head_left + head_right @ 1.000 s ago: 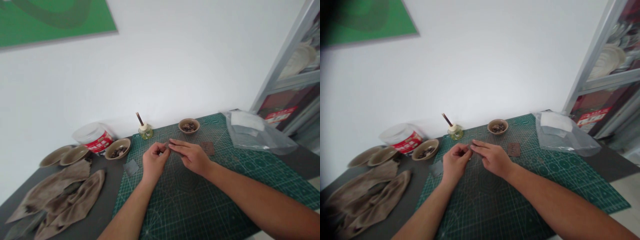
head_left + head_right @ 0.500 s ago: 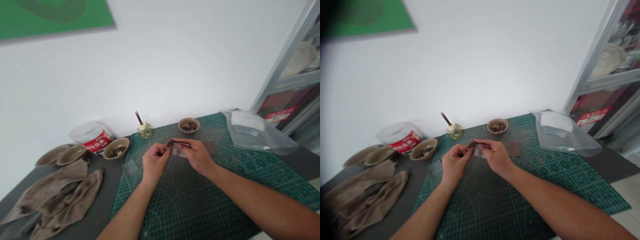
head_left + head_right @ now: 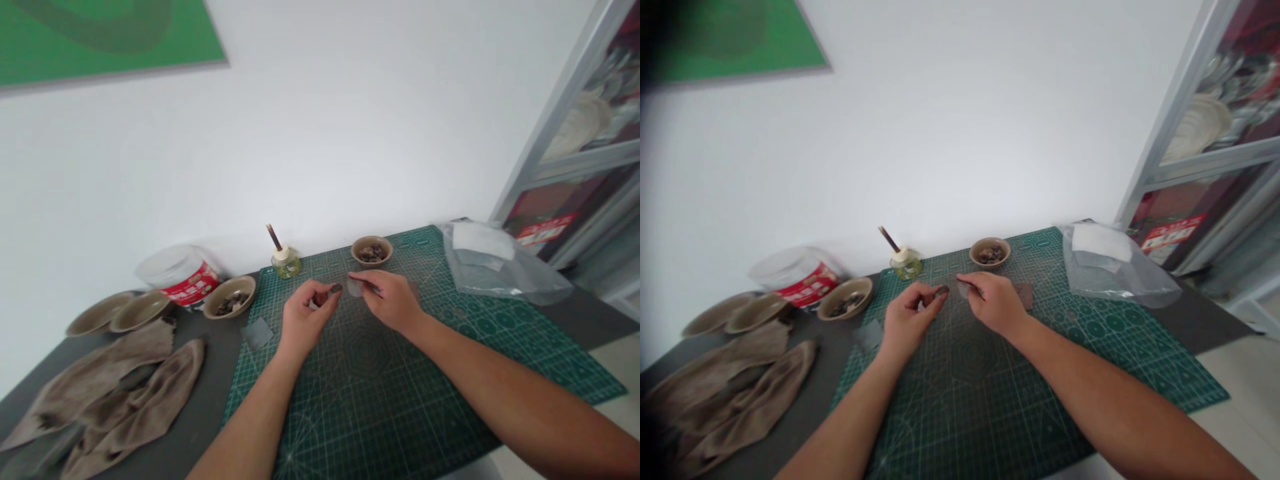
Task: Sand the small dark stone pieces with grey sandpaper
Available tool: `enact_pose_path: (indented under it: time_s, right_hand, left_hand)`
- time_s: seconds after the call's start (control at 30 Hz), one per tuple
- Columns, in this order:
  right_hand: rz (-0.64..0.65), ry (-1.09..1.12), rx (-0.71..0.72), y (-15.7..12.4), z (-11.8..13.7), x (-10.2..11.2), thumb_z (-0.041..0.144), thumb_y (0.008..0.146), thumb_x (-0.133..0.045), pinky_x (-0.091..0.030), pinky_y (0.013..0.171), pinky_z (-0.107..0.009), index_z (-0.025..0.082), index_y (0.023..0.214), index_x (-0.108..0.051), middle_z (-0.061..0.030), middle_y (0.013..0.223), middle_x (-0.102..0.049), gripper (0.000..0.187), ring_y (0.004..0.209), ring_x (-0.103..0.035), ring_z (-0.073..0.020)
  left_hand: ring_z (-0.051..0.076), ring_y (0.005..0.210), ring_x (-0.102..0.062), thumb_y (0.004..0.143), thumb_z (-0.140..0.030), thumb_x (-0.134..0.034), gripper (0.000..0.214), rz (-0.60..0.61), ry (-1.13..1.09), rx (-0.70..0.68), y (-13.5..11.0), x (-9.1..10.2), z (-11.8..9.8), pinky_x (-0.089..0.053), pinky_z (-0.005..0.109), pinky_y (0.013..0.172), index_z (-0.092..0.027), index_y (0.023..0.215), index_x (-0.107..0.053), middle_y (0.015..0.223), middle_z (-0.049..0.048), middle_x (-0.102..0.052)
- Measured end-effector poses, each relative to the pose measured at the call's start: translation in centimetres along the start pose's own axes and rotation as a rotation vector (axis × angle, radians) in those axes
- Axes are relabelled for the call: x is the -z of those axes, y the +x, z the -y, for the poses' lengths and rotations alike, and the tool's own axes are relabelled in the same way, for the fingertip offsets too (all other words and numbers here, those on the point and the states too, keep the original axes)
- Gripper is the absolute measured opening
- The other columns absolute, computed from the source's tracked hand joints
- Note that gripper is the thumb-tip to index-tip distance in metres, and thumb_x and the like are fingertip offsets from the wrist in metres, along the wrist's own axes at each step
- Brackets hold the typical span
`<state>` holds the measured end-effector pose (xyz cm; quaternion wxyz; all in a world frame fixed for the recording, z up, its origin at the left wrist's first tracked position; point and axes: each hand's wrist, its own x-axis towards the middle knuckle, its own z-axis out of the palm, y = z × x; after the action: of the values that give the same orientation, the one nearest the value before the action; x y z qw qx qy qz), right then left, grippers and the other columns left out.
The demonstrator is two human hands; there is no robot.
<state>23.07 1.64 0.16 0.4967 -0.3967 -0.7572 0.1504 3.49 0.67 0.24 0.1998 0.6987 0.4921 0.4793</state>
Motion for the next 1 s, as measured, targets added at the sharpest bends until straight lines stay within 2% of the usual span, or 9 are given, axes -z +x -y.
enact_pose_path:
  time_s: [0.17,0.27,0.33,0.47,0.6,0.7,0.8,0.9,1.0]
  right_hand:
    - [0.005,0.161,-0.287,-0.5,0.7,0.1,0.018,0.080,-0.061,-0.053,0.079,-0.030,0.023,0.114,-0.062,-0.0027,0.103,-0.072,0.035,0.089,-0.068,-0.0181]
    - [0.067,0.301,-0.416,-2.9,1.5,0.0,0.018,0.075,-0.066,-0.052,0.070,-0.028,0.022,0.119,-0.052,-0.0024,0.095,-0.071,0.047,0.081,-0.067,-0.0177]
    - [0.154,0.358,-0.458,-4.9,1.9,-0.2,0.015,0.074,-0.066,-0.050,0.067,-0.027,0.023,0.124,-0.047,-0.0018,0.092,-0.070,0.054,0.077,-0.067,-0.0171]
    - [0.197,0.207,-0.428,-7.7,2.4,-0.3,0.012,0.072,-0.065,-0.049,0.072,-0.028,0.023,0.125,-0.047,-0.0027,0.093,-0.069,0.057,0.079,-0.065,-0.0181]
    - [0.194,-0.094,-0.308,-8.3,2.8,0.3,0.015,0.071,-0.068,-0.043,0.091,-0.037,0.019,0.114,-0.059,-0.0093,0.105,-0.064,0.044,0.102,-0.057,-0.0259]
    - [0.128,-0.219,-0.241,-8.3,3.5,1.2,0.022,0.068,-0.074,-0.037,0.099,-0.044,0.019,0.110,-0.064,-0.0123,0.117,-0.058,0.043,0.114,-0.048,-0.0302]
    - [0.124,-0.087,-0.155,-8.5,4.5,2.0,0.024,0.071,-0.074,-0.039,0.098,-0.040,0.022,0.118,-0.060,-0.0088,0.118,-0.059,0.049,0.111,-0.051,-0.0258]
    - [0.206,0.120,-0.138,-9.0,5.3,2.5,0.023,0.079,-0.068,-0.047,0.082,-0.030,0.022,0.112,-0.063,-0.0039,0.100,-0.067,0.034,0.089,-0.061,-0.0183]
    - [0.225,0.190,-0.167,-9.4,5.3,2.8,0.024,0.084,-0.063,-0.047,0.072,-0.026,0.021,0.101,-0.067,-0.0019,0.087,-0.070,0.018,0.077,-0.064,-0.0156]
  left_hand:
    - [0.015,0.085,-0.059,0.078,-0.026,-0.067,0.013,-0.013,-0.186,-0.012,0.7,-0.1,1.5,-0.046,0.026,0.076,-0.017,0.074,-0.057,0.092,0.0040,-0.063]
    - [0.015,0.082,-0.060,0.075,-0.027,-0.069,0.016,-0.043,-0.224,0.028,0.6,-0.3,1.8,-0.047,0.025,0.074,-0.017,0.074,-0.057,0.088,0.0030,-0.064]
    - [0.012,0.066,-0.057,0.074,-0.029,-0.070,0.020,-0.064,-0.257,0.094,0.5,-0.3,1.7,-0.045,0.022,0.062,-0.017,0.087,-0.061,0.073,-0.0011,-0.060]
    - [0.013,0.067,-0.058,0.077,-0.035,-0.067,0.031,-0.034,-0.231,0.148,0.3,-0.1,0.2,-0.045,0.023,0.061,-0.017,0.102,-0.066,0.076,0.0008,-0.064]
    - [0.015,0.073,-0.060,0.078,-0.038,-0.067,0.028,0.045,-0.168,0.158,-0.5,0.4,-2.3,-0.045,0.025,0.066,-0.017,0.096,-0.069,0.081,0.0029,-0.068]
    - [0.014,0.067,-0.058,0.075,-0.036,-0.070,0.026,0.141,-0.188,0.193,-2.4,0.4,-3.8,-0.044,0.024,0.062,-0.017,0.091,-0.068,0.073,0.0010,-0.066]
    - [0.012,0.062,-0.055,0.072,-0.034,-0.073,0.023,0.212,-0.281,0.279,-5.0,-0.3,-4.7,-0.041,0.022,0.058,-0.016,0.082,-0.063,0.068,-0.0009,-0.062]
    - [0.011,0.058,-0.053,0.072,-0.034,-0.073,0.024,0.290,-0.432,0.349,-7.1,-1.3,-5.3,-0.040,0.021,0.056,-0.017,0.072,-0.056,0.062,-0.0022,-0.059]
    - [0.012,0.058,-0.054,0.078,-0.039,-0.066,0.026,0.319,-0.427,0.349,-8.2,-1.8,-5.7,-0.041,0.023,0.057,-0.017,0.072,-0.054,0.062,-0.0011,-0.059]
